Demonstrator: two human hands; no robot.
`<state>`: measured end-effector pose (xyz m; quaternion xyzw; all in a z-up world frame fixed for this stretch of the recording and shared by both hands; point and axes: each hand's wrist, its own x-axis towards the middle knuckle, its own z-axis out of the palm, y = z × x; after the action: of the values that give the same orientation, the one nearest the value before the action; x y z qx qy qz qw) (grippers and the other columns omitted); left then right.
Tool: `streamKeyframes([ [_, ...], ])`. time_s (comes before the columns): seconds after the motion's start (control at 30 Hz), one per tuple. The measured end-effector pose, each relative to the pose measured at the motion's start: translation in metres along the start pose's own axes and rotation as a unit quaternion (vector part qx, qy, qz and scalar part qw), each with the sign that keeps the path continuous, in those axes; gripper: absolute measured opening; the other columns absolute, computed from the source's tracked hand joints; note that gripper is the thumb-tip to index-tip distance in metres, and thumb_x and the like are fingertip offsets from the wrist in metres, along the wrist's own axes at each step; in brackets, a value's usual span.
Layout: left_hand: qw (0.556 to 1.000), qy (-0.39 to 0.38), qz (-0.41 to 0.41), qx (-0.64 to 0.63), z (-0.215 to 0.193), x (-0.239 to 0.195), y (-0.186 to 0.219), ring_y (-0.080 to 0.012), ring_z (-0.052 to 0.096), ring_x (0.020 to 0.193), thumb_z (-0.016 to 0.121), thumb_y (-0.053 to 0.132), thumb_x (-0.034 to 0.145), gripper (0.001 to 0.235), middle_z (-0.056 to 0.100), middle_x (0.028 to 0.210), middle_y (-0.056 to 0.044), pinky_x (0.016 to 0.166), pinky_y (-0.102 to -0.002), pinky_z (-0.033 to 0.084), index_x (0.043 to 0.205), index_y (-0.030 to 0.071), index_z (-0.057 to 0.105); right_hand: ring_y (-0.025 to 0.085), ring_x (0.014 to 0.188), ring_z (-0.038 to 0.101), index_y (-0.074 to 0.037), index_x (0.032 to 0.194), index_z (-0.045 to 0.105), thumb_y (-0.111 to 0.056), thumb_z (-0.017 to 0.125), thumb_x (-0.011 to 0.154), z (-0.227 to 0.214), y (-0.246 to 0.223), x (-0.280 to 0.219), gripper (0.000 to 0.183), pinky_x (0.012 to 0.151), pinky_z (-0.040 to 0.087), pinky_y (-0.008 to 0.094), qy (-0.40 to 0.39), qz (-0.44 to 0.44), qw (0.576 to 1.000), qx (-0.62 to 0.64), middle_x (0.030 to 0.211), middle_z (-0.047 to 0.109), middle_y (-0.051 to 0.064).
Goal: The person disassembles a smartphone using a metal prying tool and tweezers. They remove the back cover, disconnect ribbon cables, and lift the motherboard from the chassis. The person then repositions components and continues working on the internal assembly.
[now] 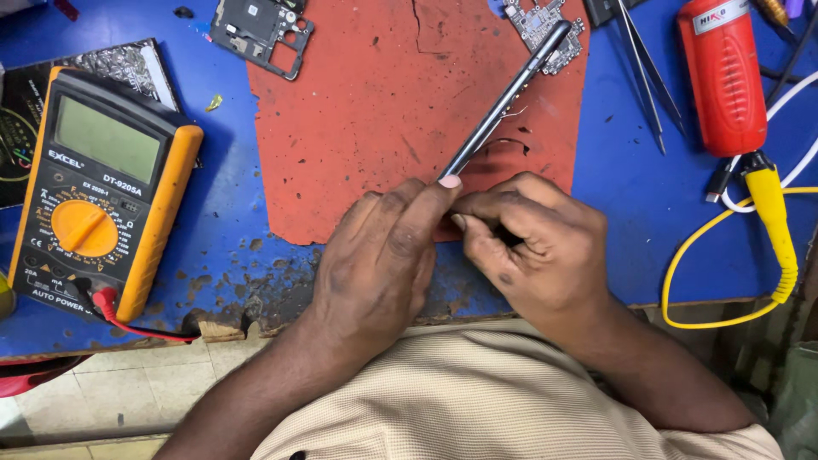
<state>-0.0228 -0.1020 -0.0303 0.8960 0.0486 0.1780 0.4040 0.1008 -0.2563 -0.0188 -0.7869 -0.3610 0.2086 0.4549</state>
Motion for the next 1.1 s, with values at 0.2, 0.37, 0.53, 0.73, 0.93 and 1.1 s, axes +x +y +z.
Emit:
streamKeyframes([
  [0.2,1.000,-0.008,0.000,-0.004,-0.001,0.000,0.000,-0.0257,0.063,0.094,0.065,-0.010,0.096,0.061,0.063,0.126,-0.014,0.085,-0.037,0.053,0.151,0.005,0.043,0.020,0.078,0.071,0.001,0.108,0.074,0.000,0.076,0.090,0.004,-0.006,0.004,0.018,0.066,0.056,0.030,0.013,-0.032,0.998,-0.050,0.093,0.071,0.011],
  [0.37,1.000,-0.012,0.002,0.010,0.000,-0.001,-0.001,-0.0271,0.063,0.094,0.065,-0.010,0.096,0.060,0.063,0.126,-0.015,0.085,-0.039,0.052,0.151,0.004,0.044,0.028,0.078,0.067,-0.001,0.106,0.071,-0.004,0.076,0.089,-0.002,-0.012,0.009,0.018,0.067,0.054,0.039,-0.027,-0.071,0.990,-0.117,0.091,0.066,0.012],
  [0.53,1.000,-0.007,0.008,0.013,0.000,0.000,-0.001,-0.0289,0.063,0.096,0.066,-0.007,0.096,0.059,0.062,0.127,-0.017,0.087,-0.041,0.052,0.150,0.003,0.045,0.034,0.078,0.063,-0.002,0.102,0.068,-0.005,0.075,0.088,-0.004,-0.022,0.013,0.016,0.067,0.052,0.045,-0.058,-0.077,0.986,-0.137,0.089,0.059,0.013],
  [0.73,0.999,-0.005,0.019,0.032,0.000,0.001,0.001,-0.0297,0.062,0.095,0.067,-0.005,0.095,0.058,0.061,0.125,-0.017,0.088,-0.043,0.052,0.148,0.003,0.045,0.037,0.074,0.061,-0.002,0.097,0.067,-0.006,0.075,0.086,-0.007,-0.029,0.021,0.014,0.065,0.051,0.047,-0.090,-0.050,0.984,-0.148,0.084,0.058,0.014],
  [0.93,0.999,-0.006,0.025,0.039,0.001,0.001,0.003,-0.0303,0.061,0.095,0.067,-0.005,0.094,0.059,0.060,0.124,-0.017,0.087,-0.044,0.051,0.148,0.004,0.045,0.039,0.077,0.065,0.000,0.103,0.069,-0.005,0.074,0.082,-0.013,-0.034,0.030,0.021,0.064,0.054,0.047,-0.113,-0.043,0.984,-0.127,0.093,0.065,0.017],
  [1.1,0.999,0.001,0.023,0.043,0.001,-0.001,0.002,-0.0302,0.062,0.097,0.066,-0.007,0.094,0.061,0.062,0.125,-0.016,0.089,-0.043,0.052,0.150,0.005,0.044,0.037,0.071,0.065,0.001,0.092,0.070,-0.005,0.076,0.081,-0.020,-0.025,0.037,0.014,0.062,0.053,0.046,-0.142,-0.032,0.983,-0.115,0.084,0.066,0.017],
])
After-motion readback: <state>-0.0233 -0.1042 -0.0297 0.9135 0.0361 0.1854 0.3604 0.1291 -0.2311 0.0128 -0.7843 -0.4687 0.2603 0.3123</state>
